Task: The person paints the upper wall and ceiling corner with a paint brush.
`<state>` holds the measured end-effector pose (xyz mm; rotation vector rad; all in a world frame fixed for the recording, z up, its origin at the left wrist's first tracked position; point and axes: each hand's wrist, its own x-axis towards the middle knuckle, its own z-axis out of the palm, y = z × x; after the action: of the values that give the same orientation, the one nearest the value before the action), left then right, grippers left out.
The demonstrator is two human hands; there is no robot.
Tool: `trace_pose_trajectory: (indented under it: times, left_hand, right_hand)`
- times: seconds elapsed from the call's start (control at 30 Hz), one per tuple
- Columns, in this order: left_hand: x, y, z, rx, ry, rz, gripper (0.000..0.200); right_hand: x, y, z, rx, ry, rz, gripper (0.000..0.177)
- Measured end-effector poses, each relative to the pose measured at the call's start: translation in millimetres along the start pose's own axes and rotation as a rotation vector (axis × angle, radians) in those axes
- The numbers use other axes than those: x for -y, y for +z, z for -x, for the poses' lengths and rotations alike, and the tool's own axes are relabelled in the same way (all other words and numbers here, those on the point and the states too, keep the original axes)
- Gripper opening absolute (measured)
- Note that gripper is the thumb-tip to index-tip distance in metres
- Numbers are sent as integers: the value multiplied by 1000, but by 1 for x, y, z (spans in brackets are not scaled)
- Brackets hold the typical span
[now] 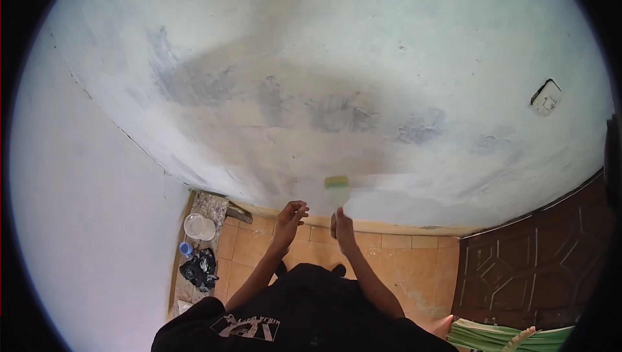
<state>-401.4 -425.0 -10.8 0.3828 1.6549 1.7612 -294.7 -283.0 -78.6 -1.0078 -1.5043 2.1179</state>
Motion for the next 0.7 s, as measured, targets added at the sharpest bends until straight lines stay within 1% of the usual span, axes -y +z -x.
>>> trace_pose_trajectory:
  times: [0.03,0.07,0.13,0.17,0.2,0.3,0.37,0.4,0.47,0.5,0.6,0.67,0.7]
  left_hand:
    - [6,-8,-2,2,-10,0,25]
    - [9,-15,-2,9,-19,-3,25]
    - [5,-22,-5,47,-26,-14,25]
    - [2,-25,-7,67,-27,-18,25]
    - [0,-28,-9,79,-27,-17,24]
    - [-7,-36,-18,109,-13,-15,23]
    - [-8,-43,-22,124,-9,-28,23]
    - [-5,-49,-22,136,-3,-35,23]
    - [0,-57,-30,169,20,-46,23]
    - [-2,-61,-33,167,18,-63,24]
    - [-6,-76,-33,149,3,-105,30]
    - [-12,-83,-34,117,12,-103,36]
    - [-15,-88,-36,114,22,-100,38]
  right_hand:
    - [14,10,3,-5,-45,-52,59]
    - [31,15,-1,-2,-167,-74,58]
    - [79,29,-5,-19,-212,-273,55]
    - [83,31,-15,-50,-244,-315,54]
    - [79,32,-25,-79,-276,-355,54]
    - [13,18,-52,-88,-310,-165,54]
    - [-32,17,-44,-111,-111,-95,54]
    - [-39,24,-33,-125,-6,-63,54]
    - [-44,40,-24,-112,-27,-104,55]
    - [-36,51,-14,-105,-39,-124,55]
    - [25,85,-15,-11,-296,-116,54]
    - [65,102,-20,20,-428,-120,54]
    - [72,105,-29,6,-435,-124,54]
